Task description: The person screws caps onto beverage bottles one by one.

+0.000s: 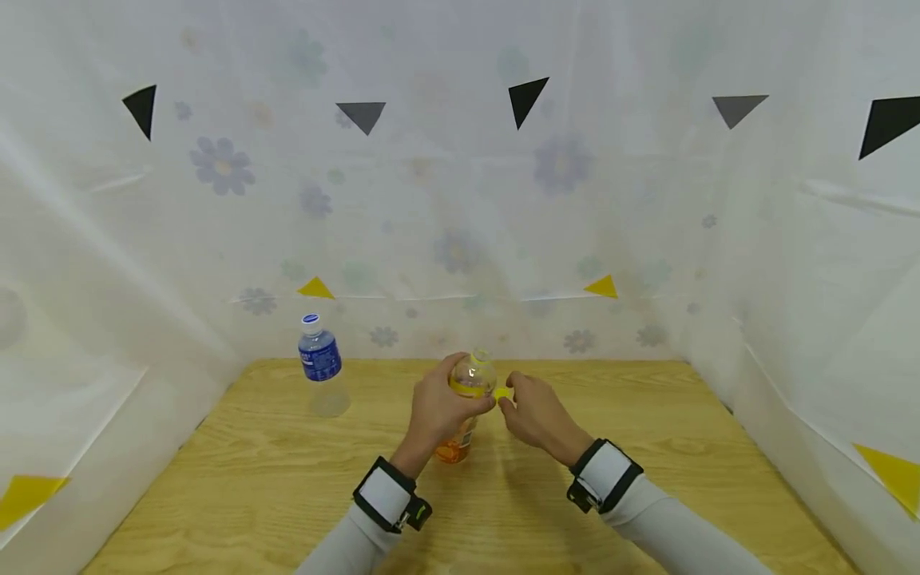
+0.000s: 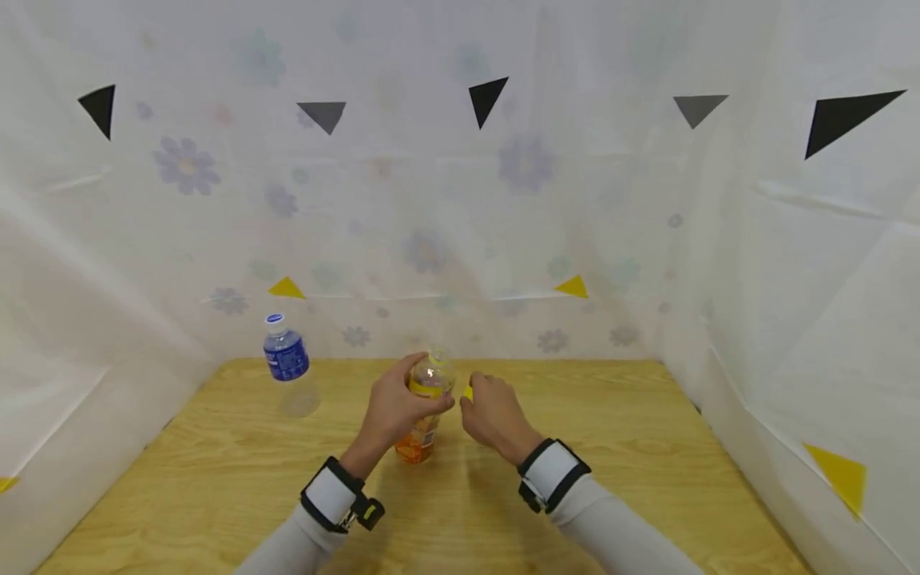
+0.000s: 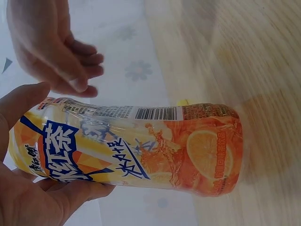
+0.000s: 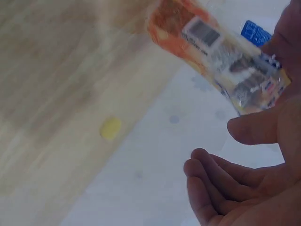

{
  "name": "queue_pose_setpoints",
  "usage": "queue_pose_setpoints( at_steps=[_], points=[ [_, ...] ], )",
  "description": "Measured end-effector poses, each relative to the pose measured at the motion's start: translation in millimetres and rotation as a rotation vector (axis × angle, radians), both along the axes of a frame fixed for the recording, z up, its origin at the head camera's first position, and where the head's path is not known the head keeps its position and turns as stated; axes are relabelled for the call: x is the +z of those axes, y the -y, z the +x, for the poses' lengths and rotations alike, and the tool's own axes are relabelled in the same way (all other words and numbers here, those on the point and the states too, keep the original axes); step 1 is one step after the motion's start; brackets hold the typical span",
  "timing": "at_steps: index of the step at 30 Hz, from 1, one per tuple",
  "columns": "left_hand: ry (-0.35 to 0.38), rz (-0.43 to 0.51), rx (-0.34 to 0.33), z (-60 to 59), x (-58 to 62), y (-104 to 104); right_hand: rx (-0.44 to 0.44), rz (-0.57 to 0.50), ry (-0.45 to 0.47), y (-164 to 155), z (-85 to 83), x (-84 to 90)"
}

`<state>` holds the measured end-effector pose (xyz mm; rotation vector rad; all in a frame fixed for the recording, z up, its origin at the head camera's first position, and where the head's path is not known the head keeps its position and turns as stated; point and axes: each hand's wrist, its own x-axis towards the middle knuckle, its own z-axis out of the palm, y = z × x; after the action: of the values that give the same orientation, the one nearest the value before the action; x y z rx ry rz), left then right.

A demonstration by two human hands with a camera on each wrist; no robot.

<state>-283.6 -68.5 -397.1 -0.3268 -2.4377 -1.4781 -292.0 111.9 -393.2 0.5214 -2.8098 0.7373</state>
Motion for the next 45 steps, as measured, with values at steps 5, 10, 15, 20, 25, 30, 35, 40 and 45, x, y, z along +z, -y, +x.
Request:
queue_pose_setpoints(
  at_steps=[5,10,15,20,25,30,35,40,45],
  points=[
    [0.018,0.002,0.013,1.5,-2.4,-1.2,-0.022,-0.048,-0.169,0.4,-29.1,19.0],
    [0.039,0.009,0.015,3.4,-5.2,-1.1,-0.064,-0.079,-0.217,7.7,-57.2,36.4],
    [0.037,0.006,0.022,3.8,-5.8,-0.1,-0.113,-0.013,-0.229,16.1,-81.1,37.1],
    [0.024,-0.004,0.021,2.9,-4.7,1.3,-0.178,0.051,-0.193,19.2,-96.6,17.8],
    [0.003,-0.015,0.013,1.2,-4.6,1.9,-0.217,0.120,-0.085,22.0,-95.7,-6.1],
    [-0.006,-0.029,0.015,-0.6,-2.0,1.3,-0.237,0.183,-0.023,22.5,-95.4,-27.2],
    [-0.011,-0.046,0.023,-0.5,1.2,1.4,-0.239,0.217,-0.017,25.6,-95.0,-51.4],
    [-0.019,-0.058,0.022,-0.8,1.7,0.9,-0.212,0.200,-0.073,30.1,-93.1,-71.3],
    [-0.006,-0.060,0.025,0.1,1.3,-0.6,-0.220,0.201,-0.060,31.7,-92.1,-84.5]
  ],
)
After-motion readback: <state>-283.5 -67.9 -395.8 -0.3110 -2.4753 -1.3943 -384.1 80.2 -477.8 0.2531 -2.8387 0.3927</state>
